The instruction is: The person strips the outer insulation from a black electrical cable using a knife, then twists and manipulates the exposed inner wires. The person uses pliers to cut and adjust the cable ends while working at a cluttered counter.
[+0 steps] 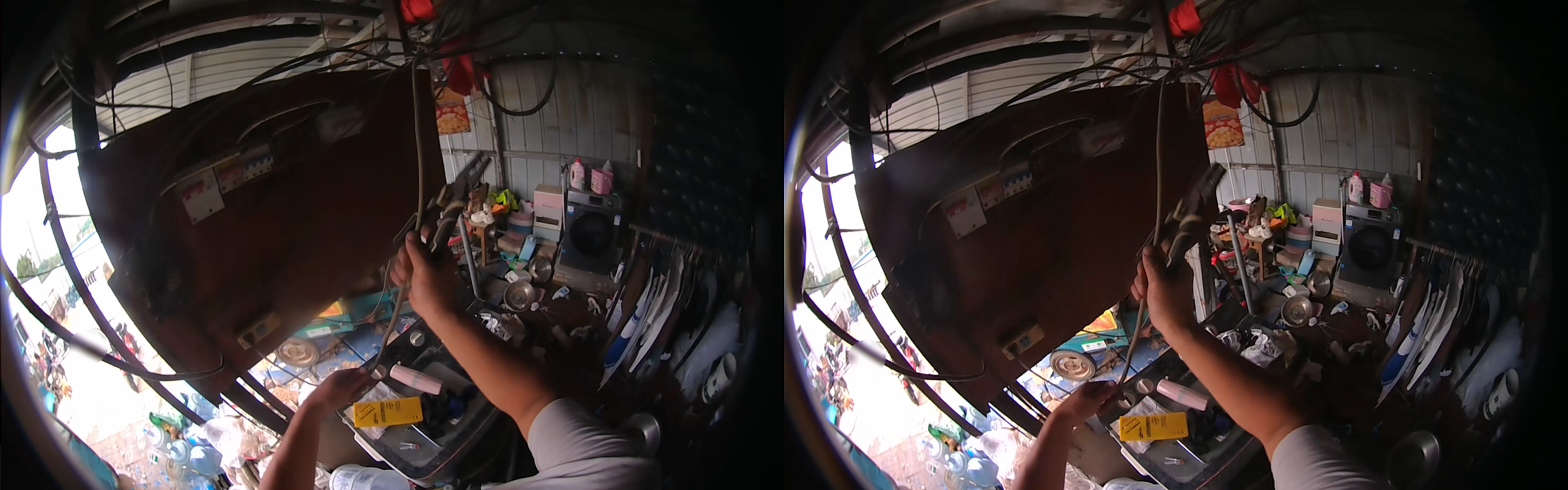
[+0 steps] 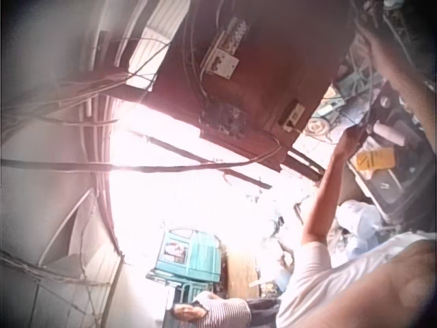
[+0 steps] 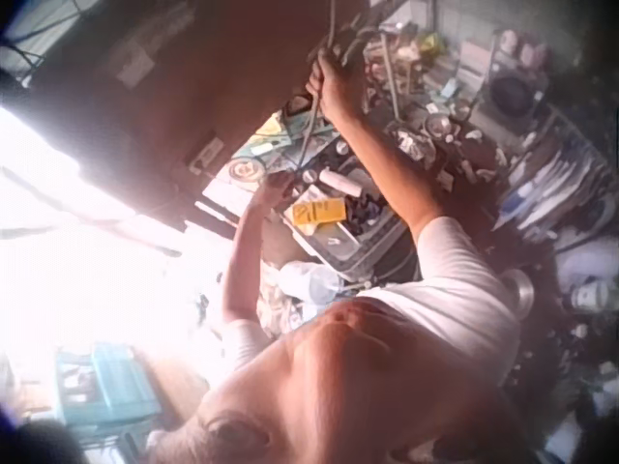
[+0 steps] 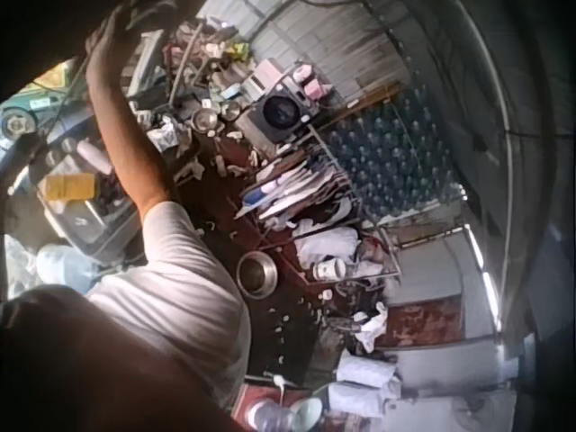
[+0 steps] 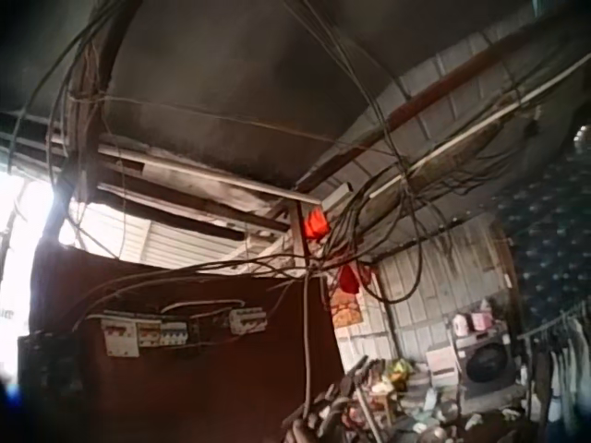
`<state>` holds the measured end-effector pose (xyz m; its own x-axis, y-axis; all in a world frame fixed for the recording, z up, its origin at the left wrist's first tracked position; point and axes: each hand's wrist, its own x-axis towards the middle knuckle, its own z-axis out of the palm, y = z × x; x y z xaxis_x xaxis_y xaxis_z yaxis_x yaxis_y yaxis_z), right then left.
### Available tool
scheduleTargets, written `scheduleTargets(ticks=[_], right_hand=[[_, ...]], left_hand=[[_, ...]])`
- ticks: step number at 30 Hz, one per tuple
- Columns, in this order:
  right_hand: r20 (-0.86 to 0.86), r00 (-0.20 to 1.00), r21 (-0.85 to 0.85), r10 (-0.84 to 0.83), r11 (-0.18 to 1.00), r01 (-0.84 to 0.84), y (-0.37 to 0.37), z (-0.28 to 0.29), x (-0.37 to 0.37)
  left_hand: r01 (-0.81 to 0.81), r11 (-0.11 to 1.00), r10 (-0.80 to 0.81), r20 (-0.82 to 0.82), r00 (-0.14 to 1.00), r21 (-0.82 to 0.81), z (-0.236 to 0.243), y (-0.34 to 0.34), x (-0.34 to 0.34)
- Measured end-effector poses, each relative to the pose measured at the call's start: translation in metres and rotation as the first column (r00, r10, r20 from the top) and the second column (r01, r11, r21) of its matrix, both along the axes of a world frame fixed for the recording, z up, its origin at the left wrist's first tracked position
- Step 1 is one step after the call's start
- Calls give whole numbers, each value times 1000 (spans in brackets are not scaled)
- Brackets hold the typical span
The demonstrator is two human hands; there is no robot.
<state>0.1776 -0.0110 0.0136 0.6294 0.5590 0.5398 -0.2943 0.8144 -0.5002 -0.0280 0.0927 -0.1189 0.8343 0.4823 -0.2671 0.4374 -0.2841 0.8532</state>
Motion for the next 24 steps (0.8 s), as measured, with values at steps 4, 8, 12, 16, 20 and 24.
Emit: scheduleTargets(ticks=[4,8,12,16,20,24], right_hand=[[-178,984,-5,22,1000,-23,7,-14,7],[-312,949,-26,48,998,-59,12,-26,21],[-333,943,-85,-9,996,-21,21,-54,58],[-356,934,-74,-35,997,9,32,-61,57],[-288,956,-36,-52,998,44,34,-58,48],[-259,966,15,-23,1000,28,33,-69,65]], left_hand=[[-226,974,217,235,947,11,-24,-14,6],[-329,940,256,456,852,88,-33,-22,0],[-381,871,201,483,852,310,-46,-34,15],[-414,808,240,408,881,419,-39,-43,16],[-235,972,207,406,890,19,-71,-21,17],[-89,970,167,354,920,-227,-65,-22,27]])
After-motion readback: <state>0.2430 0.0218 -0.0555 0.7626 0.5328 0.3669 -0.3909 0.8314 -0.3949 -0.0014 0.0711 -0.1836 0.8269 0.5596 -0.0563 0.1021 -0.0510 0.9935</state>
